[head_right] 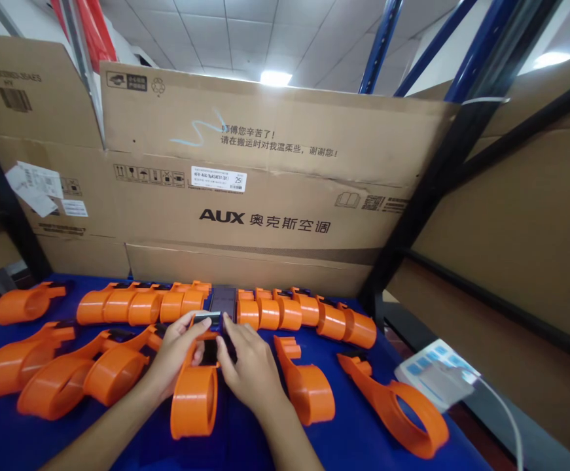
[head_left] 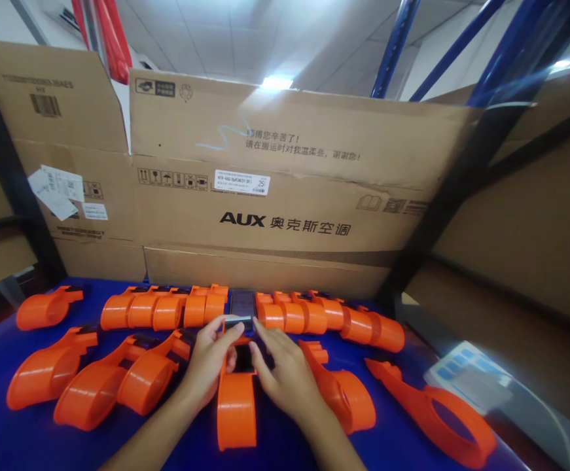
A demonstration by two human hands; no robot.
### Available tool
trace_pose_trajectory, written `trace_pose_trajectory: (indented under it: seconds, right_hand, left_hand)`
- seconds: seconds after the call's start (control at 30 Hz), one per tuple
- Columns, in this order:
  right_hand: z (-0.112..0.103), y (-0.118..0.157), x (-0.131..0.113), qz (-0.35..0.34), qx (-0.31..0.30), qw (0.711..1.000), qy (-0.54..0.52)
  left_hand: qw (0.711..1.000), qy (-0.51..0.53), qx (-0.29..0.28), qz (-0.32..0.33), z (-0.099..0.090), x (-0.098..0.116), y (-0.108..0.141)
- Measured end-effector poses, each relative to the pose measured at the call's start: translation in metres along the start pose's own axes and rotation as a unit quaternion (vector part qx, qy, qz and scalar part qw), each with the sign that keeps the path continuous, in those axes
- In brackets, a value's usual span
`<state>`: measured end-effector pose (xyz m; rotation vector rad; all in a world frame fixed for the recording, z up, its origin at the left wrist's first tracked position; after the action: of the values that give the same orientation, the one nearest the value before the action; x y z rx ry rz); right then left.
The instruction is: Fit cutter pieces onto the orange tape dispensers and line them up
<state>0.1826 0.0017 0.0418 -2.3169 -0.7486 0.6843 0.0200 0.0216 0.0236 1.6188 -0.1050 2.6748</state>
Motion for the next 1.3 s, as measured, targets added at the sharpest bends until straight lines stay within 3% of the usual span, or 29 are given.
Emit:
trace_pose_trajectory:
  seconds: [0.13, 0.57, 0.87, 1.1, 1.3]
  right_hand:
    - [0.004, 0.001, 0.001, -0.020, 0.003, 0.999, 0.033]
    - [0.014, 0.009, 0.001, -0.034, 0.020, 0.995, 0.096]
    - [0.001, 0.003, 0.000, -0.019, 0.004, 1.000, 0.021]
    - [-0.003, 0.002, 0.000, 0.008, 0.009, 1.000, 0.016]
    - [-0.003, 0.002, -0.001, 0.026, 0.000, 1.000, -0.004]
  left_hand:
    - [1.000, 0.009, 0.012, -0.014, 0.001, 0.001, 0.001]
    - [0.996, 0.021, -0.042, -0.069, -0.001, -0.004, 0.000]
    - [0.999, -0.014, -0.025, -0.023, -0.002, 0.000, -0.001]
    - [0.994, -0.088, -0.065, 0.004, 0.000, -0.001, 0.002]
    - [0.994, -0.086, -0.069, -0.008, -0.001, 0.000, 0.001]
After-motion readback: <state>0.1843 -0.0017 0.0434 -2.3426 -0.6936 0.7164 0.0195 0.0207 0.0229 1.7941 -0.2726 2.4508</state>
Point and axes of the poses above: each hand's wrist, its own y-axis away from the middle knuckle, its own z-axis out of the palm, x = y × z, the point moved 2 cm from there along -y, towards the middle knuckle, and after that the axes turned 5 degrees about y, right-handed, at the moved point
